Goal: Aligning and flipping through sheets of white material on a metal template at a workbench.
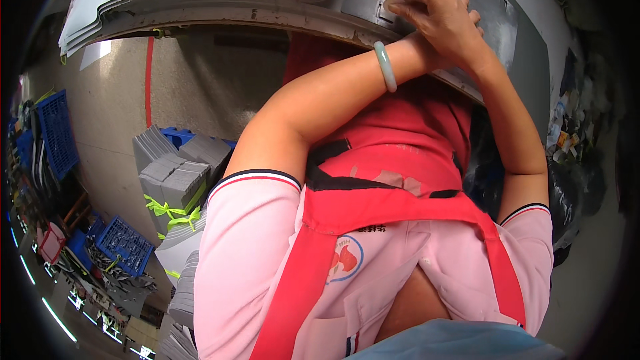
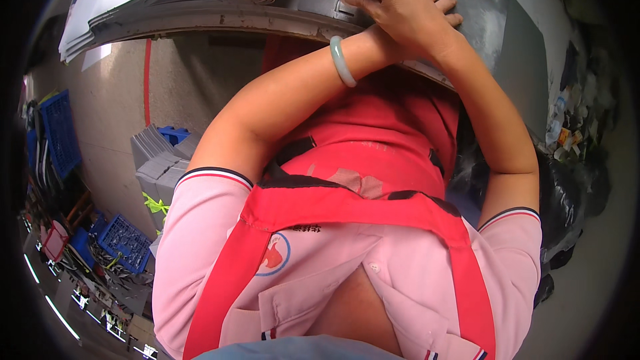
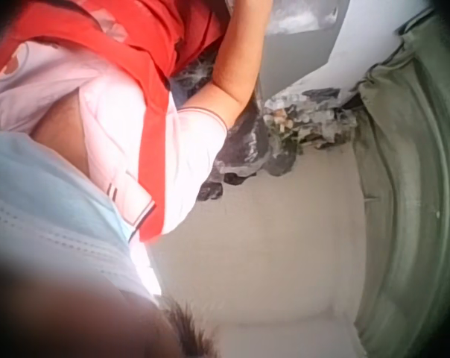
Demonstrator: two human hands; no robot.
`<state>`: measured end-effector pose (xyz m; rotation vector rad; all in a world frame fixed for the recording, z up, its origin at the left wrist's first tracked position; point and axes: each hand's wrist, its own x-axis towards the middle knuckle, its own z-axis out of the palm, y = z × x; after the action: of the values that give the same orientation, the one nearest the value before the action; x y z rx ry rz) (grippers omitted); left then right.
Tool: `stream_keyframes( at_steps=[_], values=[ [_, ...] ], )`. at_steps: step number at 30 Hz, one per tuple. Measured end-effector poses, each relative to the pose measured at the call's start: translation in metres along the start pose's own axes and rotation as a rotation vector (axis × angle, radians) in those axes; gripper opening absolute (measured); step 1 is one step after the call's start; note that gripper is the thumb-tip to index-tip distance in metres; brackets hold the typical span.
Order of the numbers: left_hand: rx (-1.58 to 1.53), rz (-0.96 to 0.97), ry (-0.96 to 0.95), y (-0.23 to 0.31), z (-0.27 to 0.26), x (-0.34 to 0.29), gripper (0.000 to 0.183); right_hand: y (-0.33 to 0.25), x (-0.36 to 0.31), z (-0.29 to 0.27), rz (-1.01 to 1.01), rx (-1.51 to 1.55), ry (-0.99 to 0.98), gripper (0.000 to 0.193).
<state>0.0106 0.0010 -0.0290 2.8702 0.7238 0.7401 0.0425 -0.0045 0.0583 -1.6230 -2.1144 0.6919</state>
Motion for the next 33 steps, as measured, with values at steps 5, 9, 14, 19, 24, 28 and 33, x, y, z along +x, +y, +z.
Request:
stream_keyframes(
  at_steps=[5, 9, 14, 19, 24, 28, 33],
  values=[
    [-0.083, 0.027, 0.027, -0.002, -0.013, 0.001, 0.049, -0.004, 0.0, 0.005, -0.072, -0.107, -0.053, 0.018],
    [-0.11, 0.005, 0.056, 0.011, -0.006, 0.005, 0.047, -0.02, 0.0, 0.01, -0.068, -0.09, -0.015, 0.023],
    [-0.144, -0.006, 0.136, 0.014, 0.011, 0.0, 0.043, -0.022, -0.002, 0.005, -0.048, -0.331, -0.067, 0.022],
    [-0.157, 0.004, 0.138, 0.008, 0.026, 0.008, 0.039, 0.049, -0.023, -0.029, 0.238, 0.375, 0.067, 0.018],
    [-0.273, 0.032, 0.14, 0.002, 0.039, 0.01, 0.035, 0.217, -0.095, -0.09, 0.454, 0.144, 0.551, 0.029],
    [-0.259, 0.008, 0.12, 0.002, 0.035, 0.009, 0.032, 0.32, -0.152, -0.094, 0.622, 0.222, 0.565, 0.032],
    [-0.252, 0.0, 0.104, 0.001, 0.022, 0.007, 0.031, 0.339, -0.16, -0.109, 0.608, 0.337, 0.568, 0.028]
  ],
)
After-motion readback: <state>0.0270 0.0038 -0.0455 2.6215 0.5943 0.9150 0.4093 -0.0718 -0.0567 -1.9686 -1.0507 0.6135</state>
